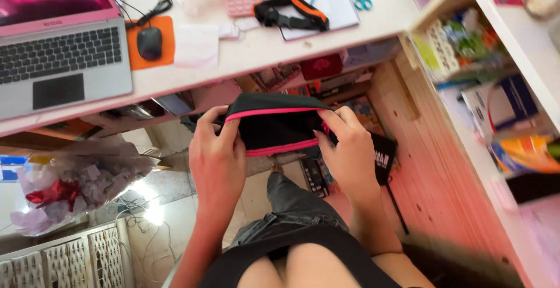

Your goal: Picking up a tag and placing it inside a waist bag

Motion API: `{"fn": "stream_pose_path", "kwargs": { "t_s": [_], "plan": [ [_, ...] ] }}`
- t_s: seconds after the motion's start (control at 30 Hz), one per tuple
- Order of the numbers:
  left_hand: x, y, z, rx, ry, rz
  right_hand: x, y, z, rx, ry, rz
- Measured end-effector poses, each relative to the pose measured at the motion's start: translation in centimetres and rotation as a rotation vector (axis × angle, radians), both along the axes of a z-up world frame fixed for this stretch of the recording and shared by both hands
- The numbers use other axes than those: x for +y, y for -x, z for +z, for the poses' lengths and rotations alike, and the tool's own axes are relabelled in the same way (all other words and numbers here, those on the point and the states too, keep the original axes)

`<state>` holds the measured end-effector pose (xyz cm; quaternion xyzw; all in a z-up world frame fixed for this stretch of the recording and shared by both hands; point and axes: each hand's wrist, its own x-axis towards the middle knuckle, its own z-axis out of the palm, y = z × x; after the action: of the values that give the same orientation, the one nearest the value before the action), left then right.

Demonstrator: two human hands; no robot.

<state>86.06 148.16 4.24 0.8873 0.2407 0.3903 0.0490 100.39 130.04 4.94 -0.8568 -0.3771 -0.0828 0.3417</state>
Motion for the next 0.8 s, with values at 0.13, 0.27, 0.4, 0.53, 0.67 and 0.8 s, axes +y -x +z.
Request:
{"fn": "stream_pose_path", "kwargs": {
  "t_s": [0.13,0.27,0.4,0.53,0.67,0.8],
  "plan": [
    [3.2,-3.6,0.1,0.038,-0.011,0.088,3.2,-5.0,0.9,-0.045,0.013,0.057],
    [5.7,-6.7,0.5,0.039,0.05,0.073,6.1,-9.1,2.2,-0.113,-0.011,0.084],
    [8.2,-8.1,1.0,0.02,0.168,0.019,9.3,-12.4,2.0,-0.107,-0.071,0.135],
    [10.5,-8.4,1.9,0.015,0.213,0.041,12.5,-13.8,2.0,-0.082,-0.1,0.17],
    [13.0,-8.5,1.2,0.006,0.127,0.129,15.9,-14.7,1.5,-0.112,-0.142,0.202],
    [15.7,-9.2,1.6,-0.002,-0.023,0.236,19.0,-15.4,0.9,-0.143,-0.137,0.224]
  ]
}}
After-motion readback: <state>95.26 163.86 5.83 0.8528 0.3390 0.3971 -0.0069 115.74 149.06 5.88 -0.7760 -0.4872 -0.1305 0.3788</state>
